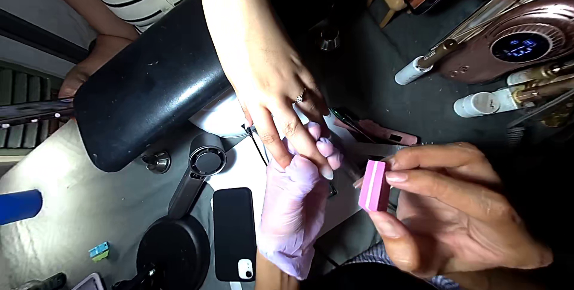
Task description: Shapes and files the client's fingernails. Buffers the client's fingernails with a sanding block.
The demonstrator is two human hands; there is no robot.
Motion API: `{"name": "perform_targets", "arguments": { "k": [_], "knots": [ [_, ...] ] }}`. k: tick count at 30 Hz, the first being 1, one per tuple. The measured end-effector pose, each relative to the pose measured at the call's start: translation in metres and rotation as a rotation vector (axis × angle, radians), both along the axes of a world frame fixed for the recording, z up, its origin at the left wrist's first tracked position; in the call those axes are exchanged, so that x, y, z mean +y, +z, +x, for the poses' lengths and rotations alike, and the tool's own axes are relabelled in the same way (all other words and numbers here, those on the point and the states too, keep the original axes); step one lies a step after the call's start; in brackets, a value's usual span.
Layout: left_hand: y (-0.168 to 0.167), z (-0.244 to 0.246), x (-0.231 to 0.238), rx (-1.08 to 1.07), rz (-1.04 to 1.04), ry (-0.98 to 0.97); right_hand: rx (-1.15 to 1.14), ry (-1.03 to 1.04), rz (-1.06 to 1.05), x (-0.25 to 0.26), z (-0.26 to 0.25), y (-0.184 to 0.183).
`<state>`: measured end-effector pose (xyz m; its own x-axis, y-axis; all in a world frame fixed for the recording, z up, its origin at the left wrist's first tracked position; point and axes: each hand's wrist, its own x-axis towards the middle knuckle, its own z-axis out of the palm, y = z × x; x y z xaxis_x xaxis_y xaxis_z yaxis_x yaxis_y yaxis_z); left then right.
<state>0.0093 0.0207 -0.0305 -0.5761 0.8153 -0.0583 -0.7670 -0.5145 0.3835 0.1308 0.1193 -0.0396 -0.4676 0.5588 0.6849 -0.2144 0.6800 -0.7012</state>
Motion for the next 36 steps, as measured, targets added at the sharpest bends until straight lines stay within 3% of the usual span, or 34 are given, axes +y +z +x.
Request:
{"name": "perform_targets", "arguments": {
  "k": [5, 22, 36],
  "knots": [
    [0.0, 0.005, 0.003, -0.053, 0.13, -0.045, -0.012, -0.009, 0.009, 0.001, -0.007, 0.004],
    [0.01, 0.012, 0.007, 0.005, -0.025, 0.022, 0.009, -0.093, 0.204, 0.007, -0.02, 0.007],
    [0.007, 0.012, 0.01, -0.02, -0.099, -0.004, 0.011, -0.003, 0.179, -0.005, -0.015, 0.006]
  ]
}}
